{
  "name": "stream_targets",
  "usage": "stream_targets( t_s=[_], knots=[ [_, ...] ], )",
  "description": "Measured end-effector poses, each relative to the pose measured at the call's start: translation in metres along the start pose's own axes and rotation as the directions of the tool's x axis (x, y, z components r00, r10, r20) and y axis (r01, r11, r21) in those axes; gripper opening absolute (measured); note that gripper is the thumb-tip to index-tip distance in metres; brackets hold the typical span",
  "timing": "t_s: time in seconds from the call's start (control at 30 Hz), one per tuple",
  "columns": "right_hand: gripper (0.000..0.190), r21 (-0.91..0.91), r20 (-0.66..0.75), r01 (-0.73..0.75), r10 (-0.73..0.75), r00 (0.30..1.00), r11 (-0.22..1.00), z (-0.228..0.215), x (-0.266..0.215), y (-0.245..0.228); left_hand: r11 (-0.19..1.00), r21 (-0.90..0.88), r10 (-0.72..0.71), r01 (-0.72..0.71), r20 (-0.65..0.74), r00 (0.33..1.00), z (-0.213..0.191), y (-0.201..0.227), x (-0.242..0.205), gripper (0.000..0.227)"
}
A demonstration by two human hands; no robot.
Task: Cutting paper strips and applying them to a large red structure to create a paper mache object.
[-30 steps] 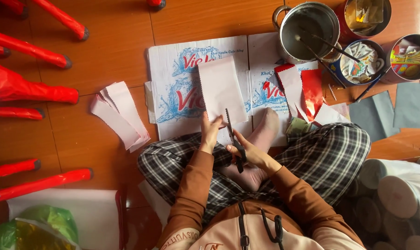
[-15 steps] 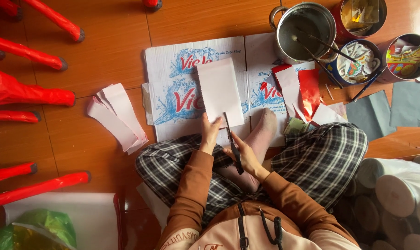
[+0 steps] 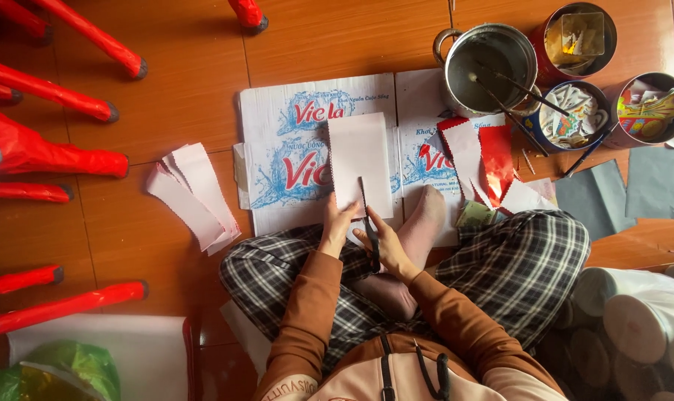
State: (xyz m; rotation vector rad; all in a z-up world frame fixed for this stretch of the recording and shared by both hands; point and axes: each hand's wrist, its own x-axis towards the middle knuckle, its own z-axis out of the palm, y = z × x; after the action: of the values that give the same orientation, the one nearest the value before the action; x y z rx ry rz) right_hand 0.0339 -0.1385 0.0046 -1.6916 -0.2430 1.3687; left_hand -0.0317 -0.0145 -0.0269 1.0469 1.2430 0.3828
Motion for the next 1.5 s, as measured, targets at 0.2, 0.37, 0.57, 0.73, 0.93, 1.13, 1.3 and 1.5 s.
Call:
stream_targets(
  t_s=[0.2, 0.37, 0.57, 0.73, 0.93, 1.13, 1.3, 1.5],
  knots=[
    [0.078, 0.199, 0.069, -0.035, 0.021, 0.997, 0.979, -0.002, -0.033, -0.063, 0.987, -0.143, -0.065, 0.079, 0.096, 0.993, -0.006, 0.016, -0.015, 0.052],
    [0.080, 0.280, 0.092, -0.013, -0.013, 0.996, 0.960, -0.003, 0.000, -0.050, 0.982, -0.171, -0.061, 0.079, 0.107, 0.992, -0.014, -0.002, -0.013, 0.051],
    [0.077, 0.215, 0.046, 0.095, -0.107, 0.993, 0.972, -0.002, 0.021, -0.022, 0.982, -0.166, -0.072, 0.095, 0.141, 0.987, -0.013, -0.018, -0.008, 0.058],
    [0.075, 0.125, 0.035, 0.146, -0.151, 0.988, 0.981, -0.005, 0.009, -0.044, 0.990, -0.139, -0.004, 0.028, 0.166, 0.986, -0.018, -0.027, -0.002, 0.060],
    [0.075, 0.136, 0.037, 0.014, -0.019, 0.999, 0.991, -0.025, 0.063, -0.021, 0.995, -0.097, 0.025, -0.005, 0.204, 0.979, -0.013, 0.035, -0.043, 0.044],
    [0.081, -0.034, -0.039, 0.119, -0.120, 0.992, 0.992, -0.008, 0.053, -0.033, 0.996, -0.078, 0.053, -0.038, 0.203, 0.978, -0.011, 0.062, -0.055, 0.034],
    [0.075, -0.190, -0.100, 0.175, -0.196, 0.976, 0.966, -0.008, 0.063, -0.023, 0.998, -0.038, 0.049, -0.043, 0.198, 0.979, -0.011, 0.063, -0.052, 0.041],
    [0.080, -0.127, -0.063, 0.188, -0.198, 0.978, 0.974, -0.026, 0.082, -0.044, 0.995, -0.090, 0.057, -0.036, 0.238, 0.970, -0.018, 0.064, -0.060, 0.043]
  ],
)
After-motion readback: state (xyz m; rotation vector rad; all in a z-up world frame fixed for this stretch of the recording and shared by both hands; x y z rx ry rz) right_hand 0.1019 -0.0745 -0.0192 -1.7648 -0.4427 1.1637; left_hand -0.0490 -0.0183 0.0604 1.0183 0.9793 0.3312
